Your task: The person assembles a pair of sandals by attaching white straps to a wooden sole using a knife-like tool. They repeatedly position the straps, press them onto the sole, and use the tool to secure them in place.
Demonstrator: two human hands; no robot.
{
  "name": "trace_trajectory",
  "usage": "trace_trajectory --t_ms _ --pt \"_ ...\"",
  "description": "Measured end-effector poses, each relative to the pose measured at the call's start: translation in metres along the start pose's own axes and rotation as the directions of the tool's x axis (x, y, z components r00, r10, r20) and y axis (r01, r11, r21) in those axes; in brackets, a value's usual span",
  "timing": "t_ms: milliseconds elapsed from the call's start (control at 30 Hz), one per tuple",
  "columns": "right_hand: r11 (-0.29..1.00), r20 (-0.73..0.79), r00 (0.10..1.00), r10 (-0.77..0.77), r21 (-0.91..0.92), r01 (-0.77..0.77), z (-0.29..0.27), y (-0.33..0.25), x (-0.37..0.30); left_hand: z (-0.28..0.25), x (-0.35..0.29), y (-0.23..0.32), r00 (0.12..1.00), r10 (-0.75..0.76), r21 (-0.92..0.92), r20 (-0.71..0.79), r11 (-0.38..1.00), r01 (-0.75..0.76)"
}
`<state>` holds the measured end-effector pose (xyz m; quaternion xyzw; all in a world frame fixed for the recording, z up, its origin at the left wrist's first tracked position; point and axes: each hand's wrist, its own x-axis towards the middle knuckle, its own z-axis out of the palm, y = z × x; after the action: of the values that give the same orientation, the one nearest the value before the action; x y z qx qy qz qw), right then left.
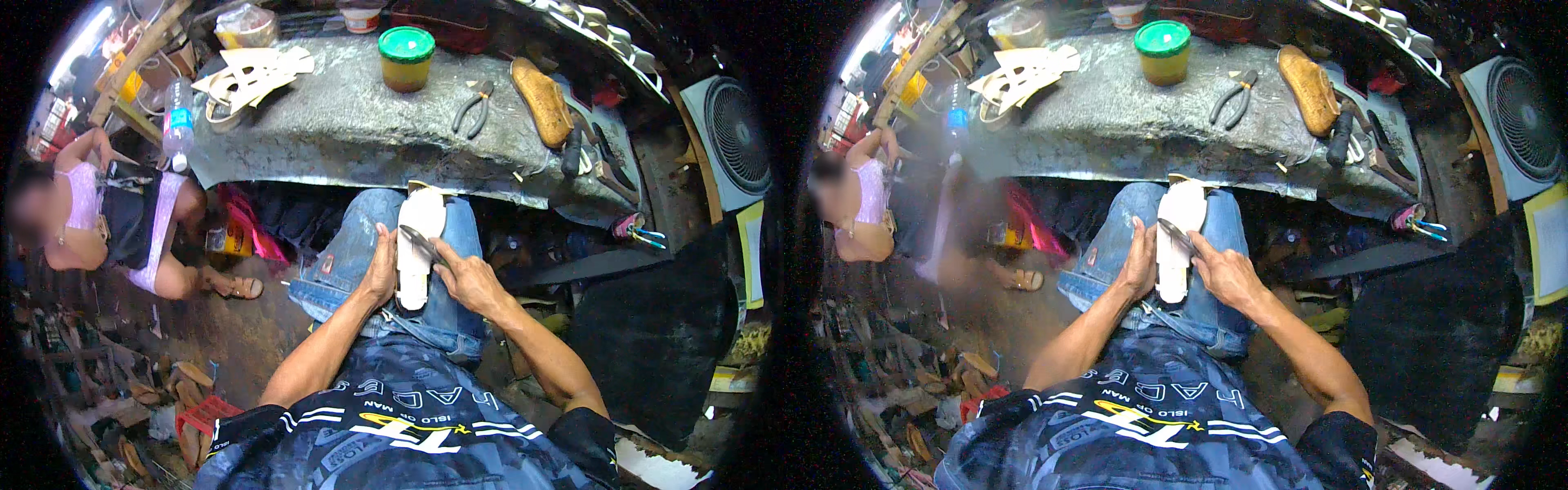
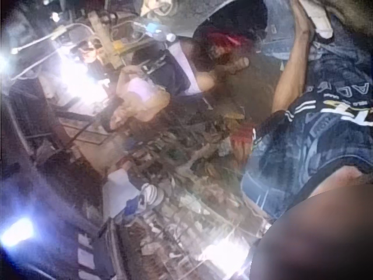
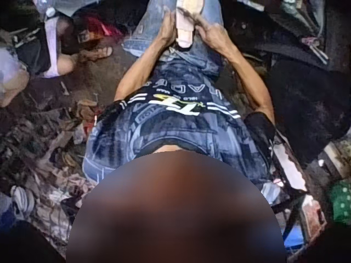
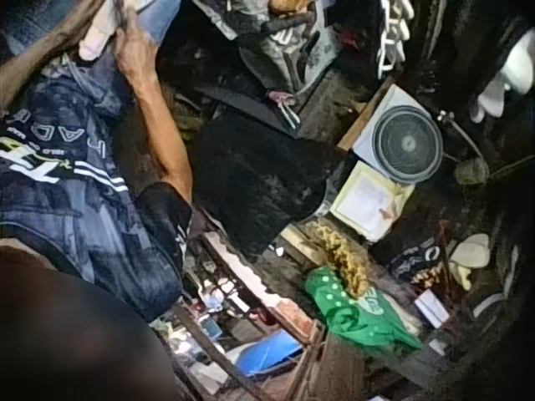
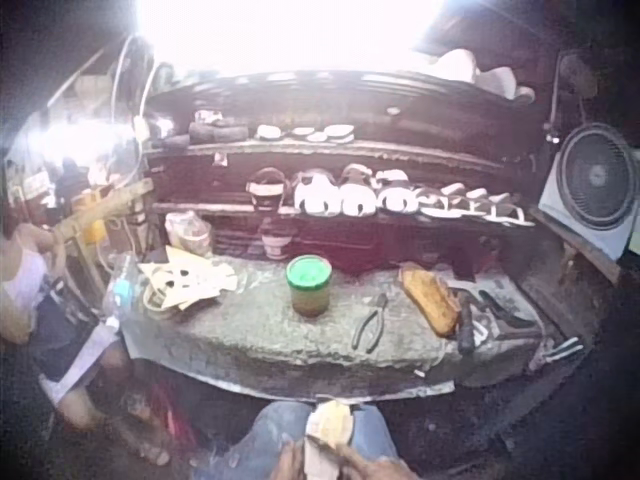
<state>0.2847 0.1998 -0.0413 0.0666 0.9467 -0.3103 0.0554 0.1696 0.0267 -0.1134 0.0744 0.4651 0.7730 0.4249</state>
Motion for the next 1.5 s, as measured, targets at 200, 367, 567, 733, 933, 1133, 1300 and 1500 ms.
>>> trace_trajectory --t_ms 200,367,567,733,933,1133,1300,1500 --pt "0.886 -0.319 0.925 0.208 0.462 -0.040 0.024 0.013 -0.032 -0.011 0.052 0.040 0.990 -0.095 0.389 -0.108 0.912 0.129" --pt "0.547 -0.225 0.819 0.527 0.828 -0.124 0.036 0.020 -0.042 0.003 0.076 0.059 0.998 -0.006 0.235 -0.065 0.972 0.021" --pt "0.500 -0.162 0.801 0.577 0.845 -0.189 0.024 0.023 -0.044 -0.004 0.060 0.057 0.854 0.516 0.303 0.070 0.805 -0.511" --pt "0.444 -0.084 0.908 0.411 0.888 -0.118 -0.012 0.017 -0.032 -0.009 0.074 0.045 0.960 0.281 0.358 0.003 0.896 -0.264" --pt "0.531 0.051 0.985 0.166 0.837 -0.132 -0.048 0.006 0.001 -0.002 0.077 0.044 0.971 0.238 0.057 0.039 0.969 -0.240" --pt "0.643 0.148 0.983 0.109 0.743 -0.183 -0.048 0.003 0.025 0.000 0.076 0.040 0.958 0.285 0.167 0.030 0.944 -0.286" --pt "0.789 0.124 0.990 0.060 0.602 -0.123 -0.062 -0.002 0.031 0.001 0.077 0.037 0.908 0.418 0.380 0.040 0.834 -0.400" --pt "0.812 0.183 0.970 0.160 0.534 -0.234 -0.081 -0.021 0.027 0.010 0.072 0.039 0.930 0.368 0.314 0.003 0.883 -0.350"
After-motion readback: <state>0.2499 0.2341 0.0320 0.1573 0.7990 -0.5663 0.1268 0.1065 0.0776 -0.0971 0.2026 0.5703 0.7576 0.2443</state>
